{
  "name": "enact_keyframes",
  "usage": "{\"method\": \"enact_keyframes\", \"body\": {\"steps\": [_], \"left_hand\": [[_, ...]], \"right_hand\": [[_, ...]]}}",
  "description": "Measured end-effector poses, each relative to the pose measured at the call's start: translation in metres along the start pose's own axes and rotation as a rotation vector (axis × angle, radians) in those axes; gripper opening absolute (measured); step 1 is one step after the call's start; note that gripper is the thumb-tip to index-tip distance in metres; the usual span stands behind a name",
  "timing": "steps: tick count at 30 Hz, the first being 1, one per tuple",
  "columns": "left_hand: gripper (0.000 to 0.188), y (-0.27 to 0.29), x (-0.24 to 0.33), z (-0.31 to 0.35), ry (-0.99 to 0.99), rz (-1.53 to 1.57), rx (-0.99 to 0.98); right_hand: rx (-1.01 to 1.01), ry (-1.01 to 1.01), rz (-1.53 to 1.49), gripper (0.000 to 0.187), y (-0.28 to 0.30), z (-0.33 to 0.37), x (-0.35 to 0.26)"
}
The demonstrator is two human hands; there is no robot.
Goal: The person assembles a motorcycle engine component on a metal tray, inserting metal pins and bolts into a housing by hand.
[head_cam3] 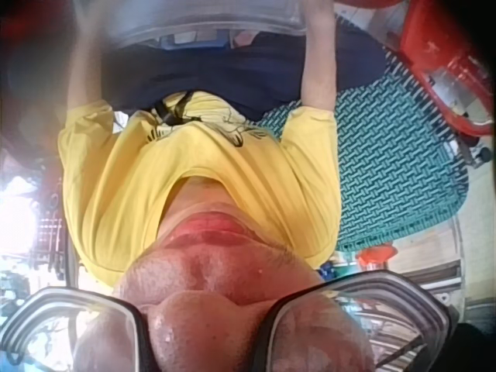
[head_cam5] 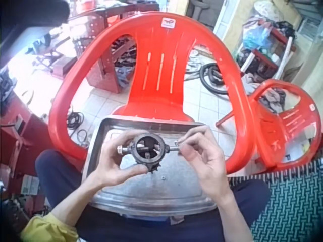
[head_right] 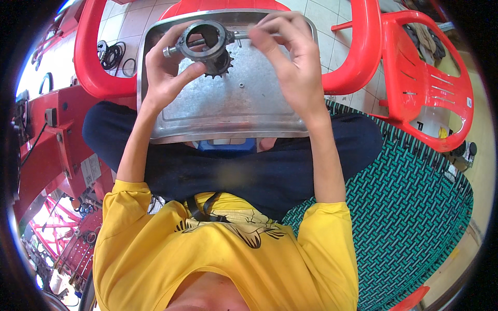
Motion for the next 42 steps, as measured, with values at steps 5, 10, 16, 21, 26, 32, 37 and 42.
{"method": "enact_keyframes", "body": {"steps": [5,10,16,21,26,32,37,42], "left_hand": [[0.062,0.006,-0.006,0.001,0.098,0.017,0.041],[0.06,0.0,-0.001,0.0,0.023,-0.037,-0.017],[0.061,0.001,-0.004,0.0,0.052,-0.012,0.032],[0.061,0.001,-0.004,0.0,0.01,-0.061,0.009],[0.061,0.002,-0.004,0.0,0.02,-0.038,0.026],[0.06,0.001,-0.002,0.0,0.014,-0.04,0.017],[0.059,0.002,-0.003,0.0,-0.009,-0.049,0.017],[0.059,0.006,-0.006,0.0,0.042,0.004,0.076]], "right_hand": [[0.151,0.108,0.074,0.022,0.003,-0.003,-0.021],[-0.031,-0.058,0.053,0.022,0.009,-0.001,0.013],[0.103,0.174,0.094,0.026,0.004,-0.004,-0.026],[0.058,0.029,0.052,0.02,0.011,-0.005,-0.002],[0.026,0.111,0.116,0.025,0.006,-0.005,-0.014],[0.055,0.083,0.099,0.023,0.008,-0.008,-0.012],[0.071,0.084,0.077,0.022,0.009,-0.004,-0.007],[0.133,-0.031,-0.069,0.022,0.01,-0.005,-0.01]]}}
Point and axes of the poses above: each hand's wrist, its own z-axis away from the middle knuckle, its own y-axis out of the back of the hand, x = y × z, the point moved 8 cm from there along -z, towards the middle knuckle, and after that the axes turned 15 degrees about x, right-handed, at the moved point
